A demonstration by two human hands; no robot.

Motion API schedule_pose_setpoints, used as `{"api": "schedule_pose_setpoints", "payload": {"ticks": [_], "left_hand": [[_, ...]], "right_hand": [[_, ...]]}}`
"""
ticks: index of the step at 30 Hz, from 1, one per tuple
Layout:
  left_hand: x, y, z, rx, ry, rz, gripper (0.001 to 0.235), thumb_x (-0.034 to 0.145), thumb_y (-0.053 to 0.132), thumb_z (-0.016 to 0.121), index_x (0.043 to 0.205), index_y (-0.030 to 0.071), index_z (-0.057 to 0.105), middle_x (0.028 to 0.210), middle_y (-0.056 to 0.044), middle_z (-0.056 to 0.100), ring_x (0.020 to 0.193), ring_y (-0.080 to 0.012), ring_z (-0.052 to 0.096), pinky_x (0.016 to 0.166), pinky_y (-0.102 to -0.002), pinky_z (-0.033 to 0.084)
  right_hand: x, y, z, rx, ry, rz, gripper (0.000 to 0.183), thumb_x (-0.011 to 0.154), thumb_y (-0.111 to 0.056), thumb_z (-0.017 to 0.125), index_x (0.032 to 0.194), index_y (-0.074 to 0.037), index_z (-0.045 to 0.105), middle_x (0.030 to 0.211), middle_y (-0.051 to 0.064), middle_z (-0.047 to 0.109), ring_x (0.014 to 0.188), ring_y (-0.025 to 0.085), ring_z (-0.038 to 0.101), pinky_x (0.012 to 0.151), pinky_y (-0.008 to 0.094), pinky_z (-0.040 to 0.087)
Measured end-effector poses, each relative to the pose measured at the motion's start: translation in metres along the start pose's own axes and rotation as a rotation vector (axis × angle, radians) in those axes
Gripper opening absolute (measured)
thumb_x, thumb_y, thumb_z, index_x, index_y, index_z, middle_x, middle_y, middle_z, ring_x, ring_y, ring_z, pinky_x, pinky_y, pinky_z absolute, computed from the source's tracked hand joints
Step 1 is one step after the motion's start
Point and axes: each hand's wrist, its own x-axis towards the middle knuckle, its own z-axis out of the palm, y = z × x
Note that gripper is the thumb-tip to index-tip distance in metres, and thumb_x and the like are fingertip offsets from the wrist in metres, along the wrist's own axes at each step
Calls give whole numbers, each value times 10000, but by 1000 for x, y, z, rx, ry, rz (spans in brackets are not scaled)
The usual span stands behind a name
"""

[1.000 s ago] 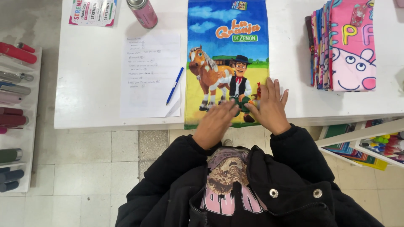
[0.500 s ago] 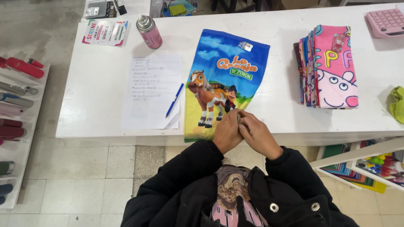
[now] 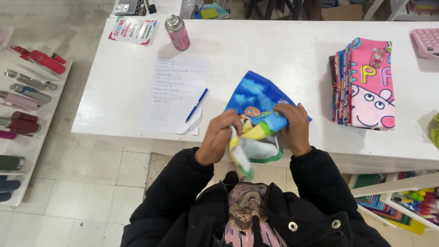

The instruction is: Folding and organizing themed towels on a store counter.

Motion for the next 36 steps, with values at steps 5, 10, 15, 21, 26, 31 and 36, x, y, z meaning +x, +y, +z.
{"api": "schedule_pose_setpoints", "payload": {"ticks": [5,10,15,21,26,31,36], "left_hand": [[2,36,-27,-58,157,-174,332,881,84,709,760,75,400,761,-35,400,681,-128,388,641,-243,369],[1,80,-47,443,39,-161,475,672,67,857,725,47,385,737,-72,426,605,-197,421,535,-310,360],[-8,128,-80,748,-242,-249,431,715,45,781,1122,46,637,1099,-138,611,651,-279,648,555,-385,526],[6,94,-160,1017,-39,-253,149,825,117,751,943,62,678,785,-77,676,607,-216,645,559,-354,522],[59,-35,-234,863,-112,-215,162,827,107,709,960,20,679,854,-164,700,762,-319,677,704,-412,543],[74,-149,-268,623,-153,-460,167,948,125,618,1063,14,664,866,-174,713,787,-287,692,753,-376,544],[97,-149,-267,660,-265,-392,350,856,205,827,1083,8,649,881,-174,713,797,-305,693,713,-378,530]], "right_hand": [[21,-5,-35,22,63,17,250,896,-9,718,1135,-79,740,1083,102,753,1017,312,715,991,458,493],[35,0,-81,-17,201,-2,143,975,-42,778,1114,-45,742,1038,137,741,1004,308,705,876,373,532],[44,4,-116,-4,306,7,122,1000,30,798,1113,-8,773,987,134,737,913,227,721,848,283,542],[55,20,-117,144,311,140,150,993,55,782,1136,32,743,1041,141,753,910,184,706,859,240,546],[124,36,-61,-47,102,58,187,939,32,759,1125,7,774,1025,167,747,925,241,722,889,321,557],[136,81,-7,-227,-38,42,216,931,18,718,1120,-44,801,1050,162,748,952,315,714,899,391,541],[123,129,14,-303,-64,26,266,968,70,642,1154,-45,793,1090,175,719,958,336,690,915,419,547]]}}
